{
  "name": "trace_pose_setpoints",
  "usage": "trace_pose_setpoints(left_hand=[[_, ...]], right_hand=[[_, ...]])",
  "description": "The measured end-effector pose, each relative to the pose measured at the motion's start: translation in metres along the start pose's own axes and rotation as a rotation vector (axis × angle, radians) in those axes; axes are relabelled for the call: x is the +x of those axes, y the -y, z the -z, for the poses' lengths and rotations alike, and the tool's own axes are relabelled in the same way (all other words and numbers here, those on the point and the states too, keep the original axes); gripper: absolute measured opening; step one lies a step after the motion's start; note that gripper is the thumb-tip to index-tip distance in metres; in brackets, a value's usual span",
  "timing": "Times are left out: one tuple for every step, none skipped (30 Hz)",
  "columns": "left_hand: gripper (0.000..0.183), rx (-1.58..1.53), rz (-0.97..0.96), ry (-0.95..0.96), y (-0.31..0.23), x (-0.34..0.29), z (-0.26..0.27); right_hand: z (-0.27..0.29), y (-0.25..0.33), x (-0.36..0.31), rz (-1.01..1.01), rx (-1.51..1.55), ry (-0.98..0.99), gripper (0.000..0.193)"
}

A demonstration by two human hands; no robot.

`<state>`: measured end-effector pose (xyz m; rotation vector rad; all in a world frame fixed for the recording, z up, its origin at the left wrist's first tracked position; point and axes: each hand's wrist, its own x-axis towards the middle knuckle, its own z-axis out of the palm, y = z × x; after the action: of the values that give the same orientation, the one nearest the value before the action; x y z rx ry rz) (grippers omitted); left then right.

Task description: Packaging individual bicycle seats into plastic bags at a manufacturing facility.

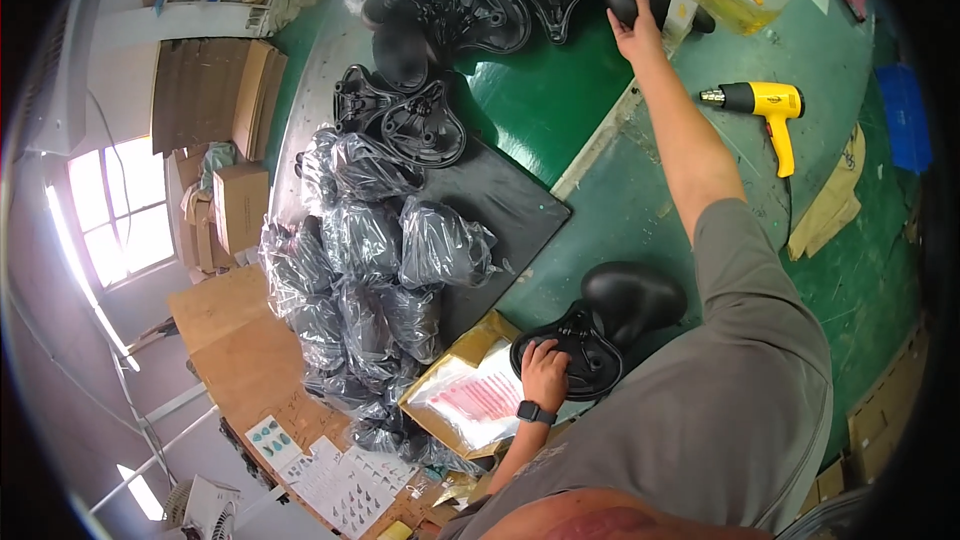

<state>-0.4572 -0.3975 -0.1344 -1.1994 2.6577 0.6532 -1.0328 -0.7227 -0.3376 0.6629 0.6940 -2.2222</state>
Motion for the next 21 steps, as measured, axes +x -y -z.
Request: trace_pose_setpoints(left_hand=[[0.017,-0.021,0.064,-0.019,-0.003,-0.007,-0.001],[0.022,-0.042,0.101,-0.016,-0.005,-0.01,0.0],[0.021,-0.079,0.13,-0.042,-0.004,-0.016,-0.004],[0.021,-0.128,0.13,-0.059,-0.003,-0.017,-0.013],[0.021,-0.137,0.133,-0.086,-0.006,-0.016,-0.014],[0.021,-0.134,0.116,-0.085,-0.007,-0.014,-0.015],[0.022,-0.142,0.121,-0.061,-0.007,-0.011,-0.012],[0.023,-0.148,0.128,-0.036,-0.007,-0.008,-0.009],[0.024,-0.142,0.09,-0.043,-0.006,-0.002,-0.008],[0.024,-0.132,0.082,-0.04,-0.006,0.001,-0.006],[0.025,-0.115,0.064,-0.055,-0.004,0.002,-0.005],[0.025,-0.101,0.049,-0.071,-0.005,0.005,-0.003],[0.027,-0.087,0.053,-0.048,-0.004,0.005,0.0],[0.027,-0.081,0.057,-0.046,-0.004,0.005,0.001],[0.026,-0.073,0.066,-0.042,-0.006,0.006,0.002],[0.026,-0.062,0.086,-0.039,-0.006,0.005,0.004],[0.025,-0.065,0.093,-0.031,-0.004,0.006,0.004],[0.026,-0.067,0.124,-0.038,-0.003,0.007,0.003],[0.027,-0.065,0.173,-0.052,-0.002,0.004,0.005],[0.029,-0.064,0.18,-0.073,0.002,0.005,0.007],[0.028,-0.045,0.218,-0.093,0.006,0.003,0.009]], right_hand=[[-0.003,0.007,-0.007,-0.05,-0.002,-0.007,0.056],[-0.005,0.015,-0.015,-0.097,-0.002,-0.015,0.054],[-0.003,0.015,-0.026,-0.117,-0.053,0.047,0.051],[0.011,0.03,-0.024,-0.193,-0.076,0.077,0.049],[0.016,0.032,-0.033,-0.254,-0.097,0.101,0.049],[0.022,0.032,-0.042,-0.282,-0.117,0.104,0.049],[0.025,0.034,-0.05,-0.3,-0.115,0.126,0.049],[0.027,0.037,-0.057,-0.321,-0.112,0.148,0.049],[0.027,0.041,-0.061,-0.312,-0.103,0.155,0.049],[0.028,0.041,-0.067,-0.307,-0.091,0.154,0.049],[0.03,0.041,-0.074,-0.317,-0.081,0.187,0.048],[0.03,0.04,-0.084,-0.329,-0.075,0.221,0.047],[0.032,0.041,-0.097,-0.403,-0.068,0.256,0.039],[0.039,0.037,-0.109,-0.478,-0.08,0.29,0.039],[0.048,0.039,-0.122,-0.546,-0.093,0.323,0.038],[0.054,0.035,-0.145,-0.609,-0.107,0.336,0.039],[0.072,0.038,-0.158,-0.62,-0.219,0.336,0.042],[0.093,0.042,-0.169,-0.635,-0.334,0.337,0.045],[0.105,0.044,-0.186,-0.65,-0.499,0.356,0.05],[0.118,0.058,-0.204,-0.648,-0.67,0.36,0.055],[0.128,0.065,-0.22,-0.61,-0.888,0.424,0.071]])
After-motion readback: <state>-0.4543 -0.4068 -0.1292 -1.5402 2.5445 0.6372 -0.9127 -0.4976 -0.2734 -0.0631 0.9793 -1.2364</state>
